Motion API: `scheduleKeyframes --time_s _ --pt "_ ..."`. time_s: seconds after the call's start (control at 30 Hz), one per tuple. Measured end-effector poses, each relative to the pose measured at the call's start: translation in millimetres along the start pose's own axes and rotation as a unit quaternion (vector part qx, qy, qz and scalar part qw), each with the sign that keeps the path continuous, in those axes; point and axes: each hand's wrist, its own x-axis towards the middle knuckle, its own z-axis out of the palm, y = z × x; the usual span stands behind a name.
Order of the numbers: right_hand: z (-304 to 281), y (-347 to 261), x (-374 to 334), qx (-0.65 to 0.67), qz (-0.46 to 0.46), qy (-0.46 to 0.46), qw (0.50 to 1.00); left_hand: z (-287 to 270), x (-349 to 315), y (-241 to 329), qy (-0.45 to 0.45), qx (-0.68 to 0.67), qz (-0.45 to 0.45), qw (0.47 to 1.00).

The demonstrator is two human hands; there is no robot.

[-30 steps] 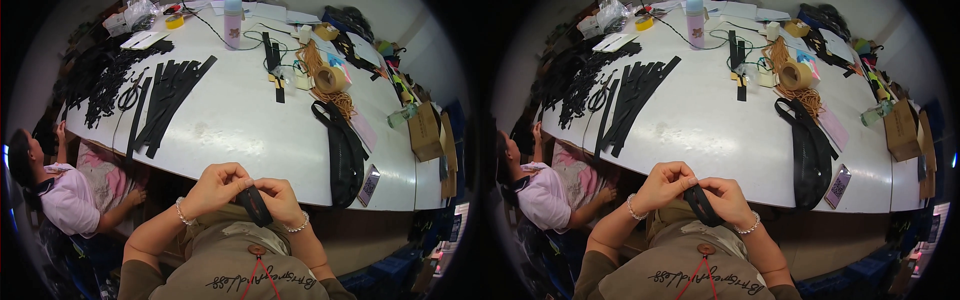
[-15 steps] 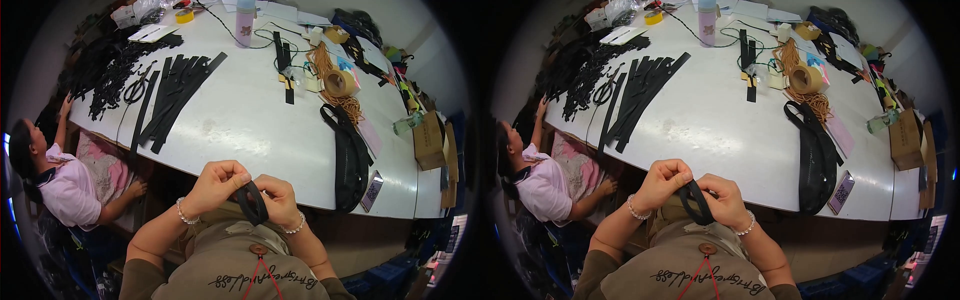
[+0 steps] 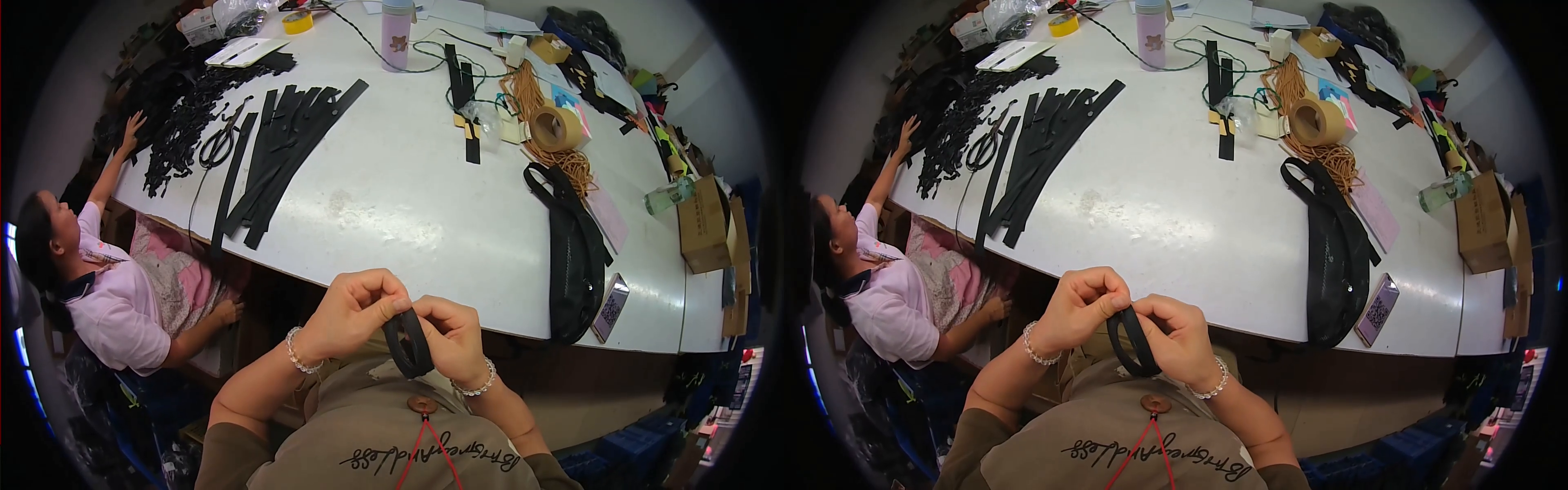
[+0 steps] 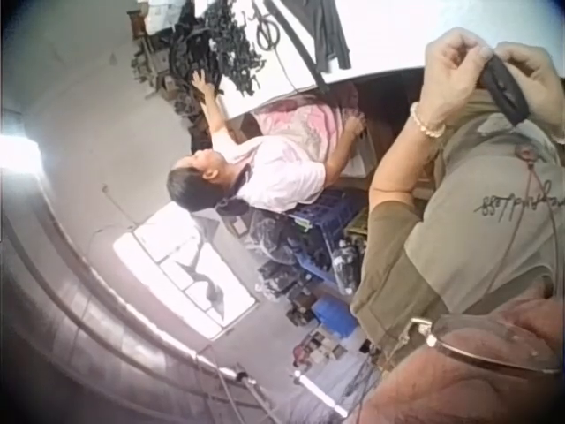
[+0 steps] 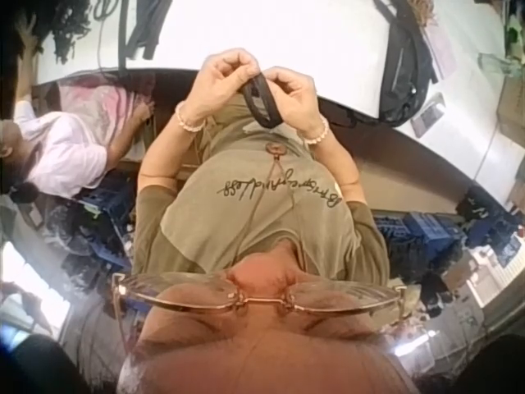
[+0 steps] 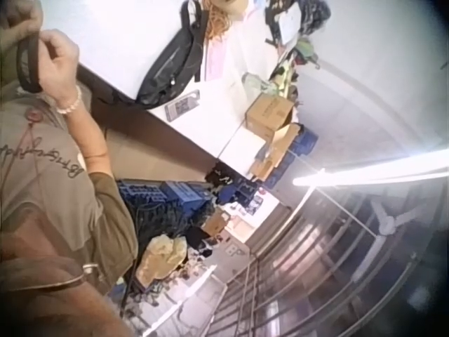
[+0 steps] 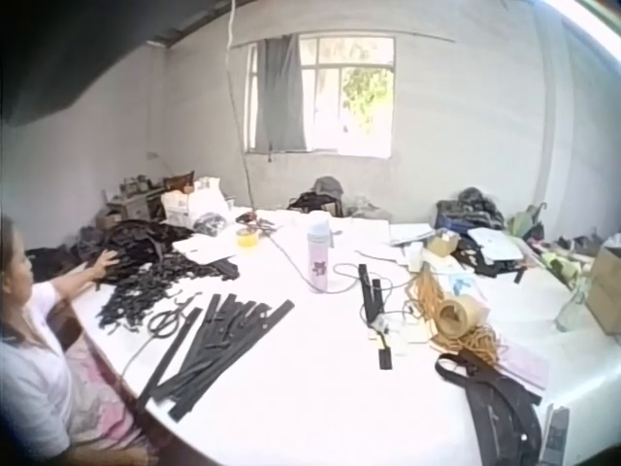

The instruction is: Manually assembling zipper sliders onto black fabric straps at a manufacturing workbench.

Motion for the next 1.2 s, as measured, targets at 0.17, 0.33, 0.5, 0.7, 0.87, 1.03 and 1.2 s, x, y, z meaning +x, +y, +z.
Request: scheduleKeyframes --time_s 0.17,0.33,0.5,0.7,0.87,1.03,1.2 --pt "-0.2 5.3 3.1 -0.031 -0.044 0.011 0.998 -5.4 6.0 -4.9 0.005 0.004 0.032 0.999" --pt "-9.1 2.8 0.6 -0.088 -0.122 -0.044 0.988 -1.9 2.2 -4.0 -0.014 -0.01 0.03 0.999" --pt "-14.2 15.0 4.8 -0.07 -0.093 -0.028 0.993 -1.8 5.6 -2.1 -0.009 0.003 -0.005 1.0" --pt "-16.0 15.5 3.8 0.017 -0.036 -0.003 0.999 5.7 1.2 -1.4 0.013 -0.035 -0.006 0.999" --pt "-7.5 -2.0 4.6 0.038 -0.01 0.097 0.994 13.2 -7.2 -2.2 0.077 0.111 0.073 0.988" --pt "-20.2 -2.1 4.6 -0.178 -0.226 0.062 0.956 10.9 -9.1 -4.7 0.117 0.241 0.153 0.951" --pt "-18.2 -0.4 -1.0 -0.156 -0.197 0.079 0.965 6.2 -6.8 -11.2 0.101 0.277 0.258 0.92"
